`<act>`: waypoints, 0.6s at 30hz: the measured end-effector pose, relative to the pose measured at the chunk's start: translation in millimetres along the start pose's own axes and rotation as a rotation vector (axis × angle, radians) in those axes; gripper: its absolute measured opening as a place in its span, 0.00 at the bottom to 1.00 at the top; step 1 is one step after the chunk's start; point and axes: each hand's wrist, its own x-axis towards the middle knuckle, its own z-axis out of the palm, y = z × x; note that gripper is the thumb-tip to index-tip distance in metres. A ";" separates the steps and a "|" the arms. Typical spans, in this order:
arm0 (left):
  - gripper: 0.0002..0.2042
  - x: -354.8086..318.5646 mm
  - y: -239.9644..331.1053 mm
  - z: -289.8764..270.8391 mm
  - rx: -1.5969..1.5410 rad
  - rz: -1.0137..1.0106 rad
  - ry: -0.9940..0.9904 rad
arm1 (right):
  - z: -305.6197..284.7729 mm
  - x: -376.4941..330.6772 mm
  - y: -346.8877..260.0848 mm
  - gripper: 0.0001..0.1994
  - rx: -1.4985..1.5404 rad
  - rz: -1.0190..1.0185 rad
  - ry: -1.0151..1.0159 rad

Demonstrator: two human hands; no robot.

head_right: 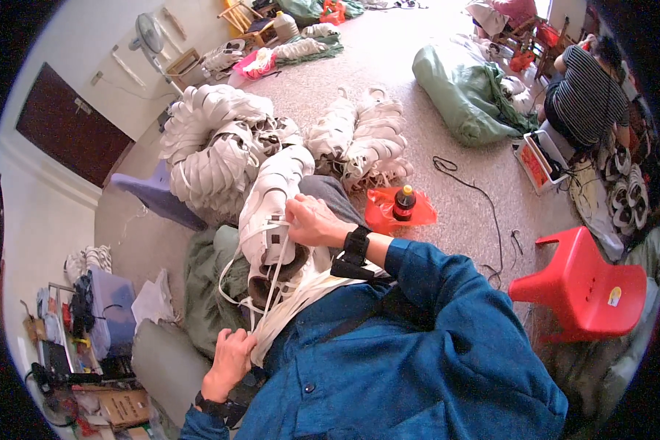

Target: The recorder is lacing a pair of white sneakers as part of a manufacturing or assembly process.

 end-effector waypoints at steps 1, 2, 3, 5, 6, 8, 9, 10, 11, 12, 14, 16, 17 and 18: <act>0.08 -2.3 0.3 2.0 -0.008 0.011 0.001 | 2.6 0.3 0.3 0.12 0.008 -0.018 -0.013; 0.07 -3.2 0.5 3.6 -0.016 0.023 0.003 | 4.5 0.1 0.9 0.13 0.015 -0.036 -0.025; 0.07 -1.6 -0.8 4.8 -0.019 0.020 0.005 | 5.7 -1.2 1.8 0.13 0.013 -0.038 -0.029; 0.06 17.4 0.1 -10.7 -0.182 0.062 -0.034 | 6.5 -3.2 1.7 0.13 0.048 -0.070 0.061; 0.10 34.4 -2.0 -24.0 -0.213 0.081 0.048 | 4.6 -5.9 2.0 0.13 0.043 -0.073 0.054; 0.13 77.9 5.2 -49.7 -0.305 0.033 0.287 | -0.8 -11.3 -3.7 0.15 0.058 -0.069 0.088; 0.14 101.2 9.1 -54.2 -0.306 0.005 0.427 | 0.4 -13.0 -4.0 0.15 0.055 -0.075 0.077; 0.14 126.7 12.6 -54.9 -0.307 -0.020 0.563 | 0.7 -16.3 -3.1 0.15 0.073 -0.066 0.090; 0.15 147.6 12.8 -51.4 -0.207 -0.035 0.638 | 1.5 -17.3 -4.3 0.16 0.094 -0.066 0.095; 0.14 169.1 14.7 -49.0 -0.117 -0.012 0.728 | 0.4 -17.9 -3.9 0.14 0.086 -0.070 0.074; 0.14 204.0 8.3 -31.6 0.007 -0.064 0.708 | 1.0 -18.1 -6.5 0.13 0.102 -0.066 0.058; 0.14 224.2 4.1 -28.7 0.131 -0.098 0.674 | 0.2 -18.4 -5.3 0.13 0.118 -0.048 0.059; 0.14 229.7 3.1 -29.7 0.165 -0.099 0.641 | 0.3 -19.4 -4.7 0.13 0.127 -0.048 0.070; 0.15 231.8 2.6 -29.8 0.201 -0.101 0.608 | 0.6 -19.9 -4.4 0.13 0.137 -0.050 0.081</act>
